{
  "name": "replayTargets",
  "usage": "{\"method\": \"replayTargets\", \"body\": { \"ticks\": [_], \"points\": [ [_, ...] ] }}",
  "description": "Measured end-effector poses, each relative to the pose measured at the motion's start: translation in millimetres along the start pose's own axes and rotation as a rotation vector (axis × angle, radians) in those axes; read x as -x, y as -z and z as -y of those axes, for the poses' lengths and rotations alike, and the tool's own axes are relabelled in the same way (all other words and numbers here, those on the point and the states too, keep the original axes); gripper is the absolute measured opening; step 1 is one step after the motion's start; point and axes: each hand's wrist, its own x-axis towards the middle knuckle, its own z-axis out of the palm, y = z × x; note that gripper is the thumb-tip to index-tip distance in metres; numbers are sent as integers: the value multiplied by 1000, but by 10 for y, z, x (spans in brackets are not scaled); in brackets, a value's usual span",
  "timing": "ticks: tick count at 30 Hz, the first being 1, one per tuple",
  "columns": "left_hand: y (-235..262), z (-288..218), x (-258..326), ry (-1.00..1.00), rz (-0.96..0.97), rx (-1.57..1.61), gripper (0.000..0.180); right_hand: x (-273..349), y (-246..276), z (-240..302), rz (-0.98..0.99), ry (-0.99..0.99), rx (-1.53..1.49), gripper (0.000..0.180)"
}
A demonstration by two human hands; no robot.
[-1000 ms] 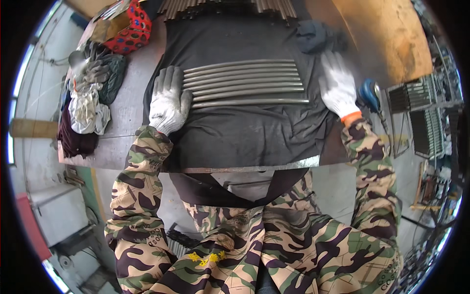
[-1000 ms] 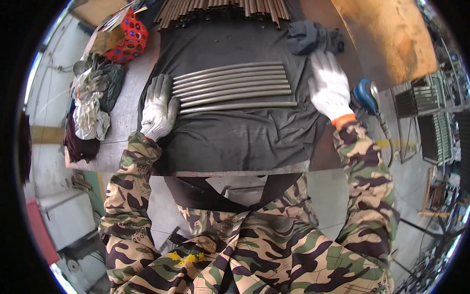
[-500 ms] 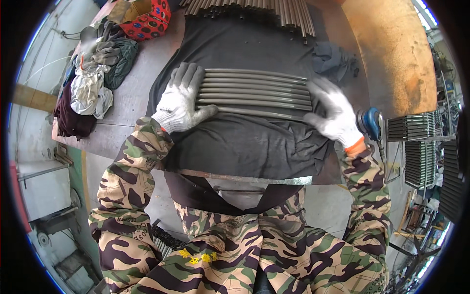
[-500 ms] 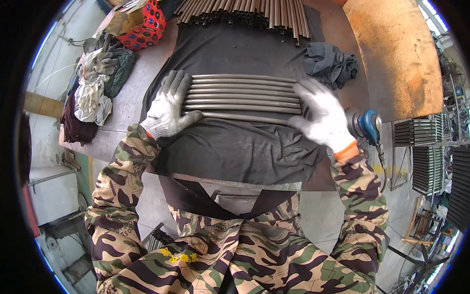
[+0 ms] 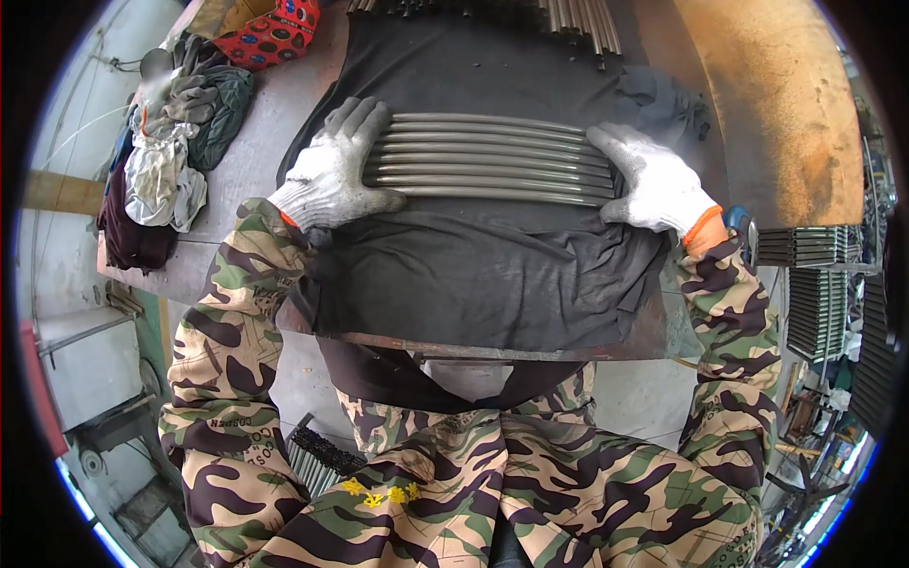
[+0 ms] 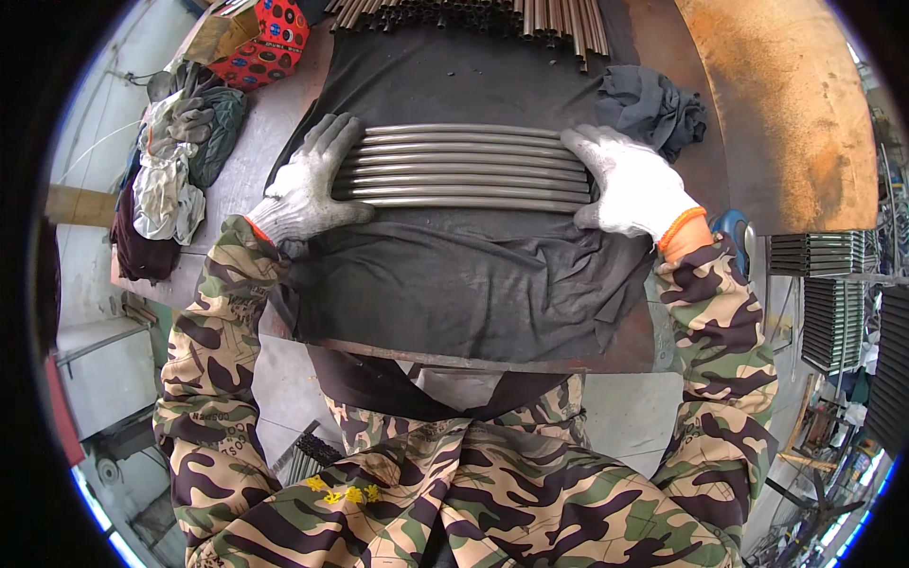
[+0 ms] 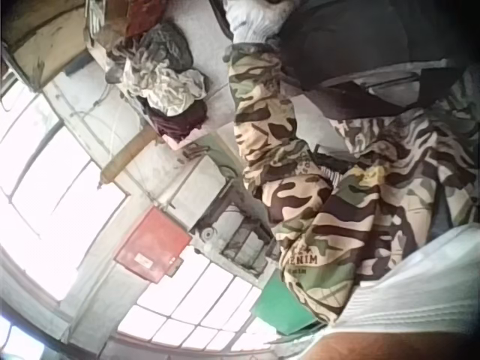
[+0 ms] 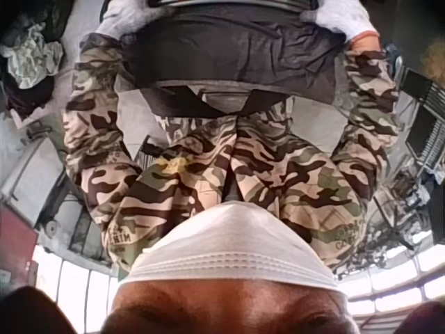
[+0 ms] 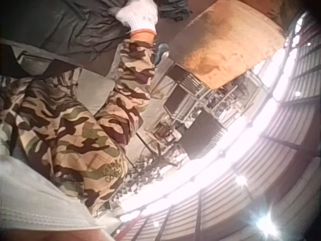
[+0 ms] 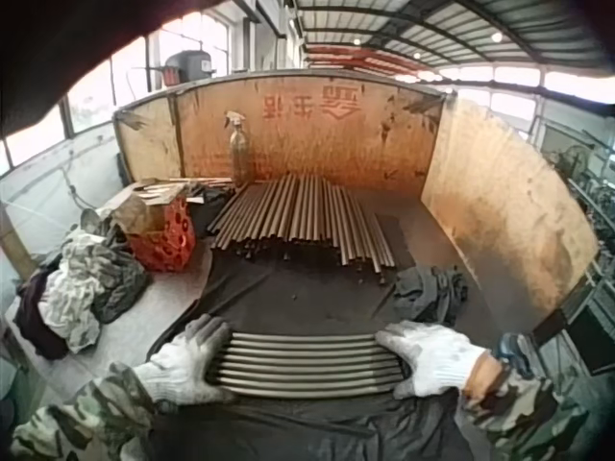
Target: The person is sanding the ends of a bundle of metal pipes using a handheld power sander at a workbench.
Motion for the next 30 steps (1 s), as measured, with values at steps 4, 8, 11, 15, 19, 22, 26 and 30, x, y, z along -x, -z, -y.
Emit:
{"method": "replayTargets", "body": {
  "ticks": [4,8,11,15,19,22,26,30],
  "points": [
    [-93,7,33,-40,-64,-18,118,90,-28,-36,-26,-22,-1,106],
    [-168,16,40,-91,-179,-49,117,351,-219,-317,-210,176,-21,101],
    [-152,12,43,-97,-192,-31,116,569,-379,-411,-507,-19,-618,68],
    [-160,19,34,-55,-136,-36,119,574,-340,-595,-629,-253,-906,48],
    [-172,25,42,-46,-162,-35,119,557,-209,-630,-537,-390,-728,36],
    [-152,0,43,-50,-185,5,118,259,33,-636,-544,-474,-488,45],
    [-192,36,103,-88,-274,3,112,-487,-11,-1064,-611,-702,-48,98],
    [-200,-36,40,-72,-269,50,112,-571,-386,-1597,-323,-620,8,95]
  ]
}}
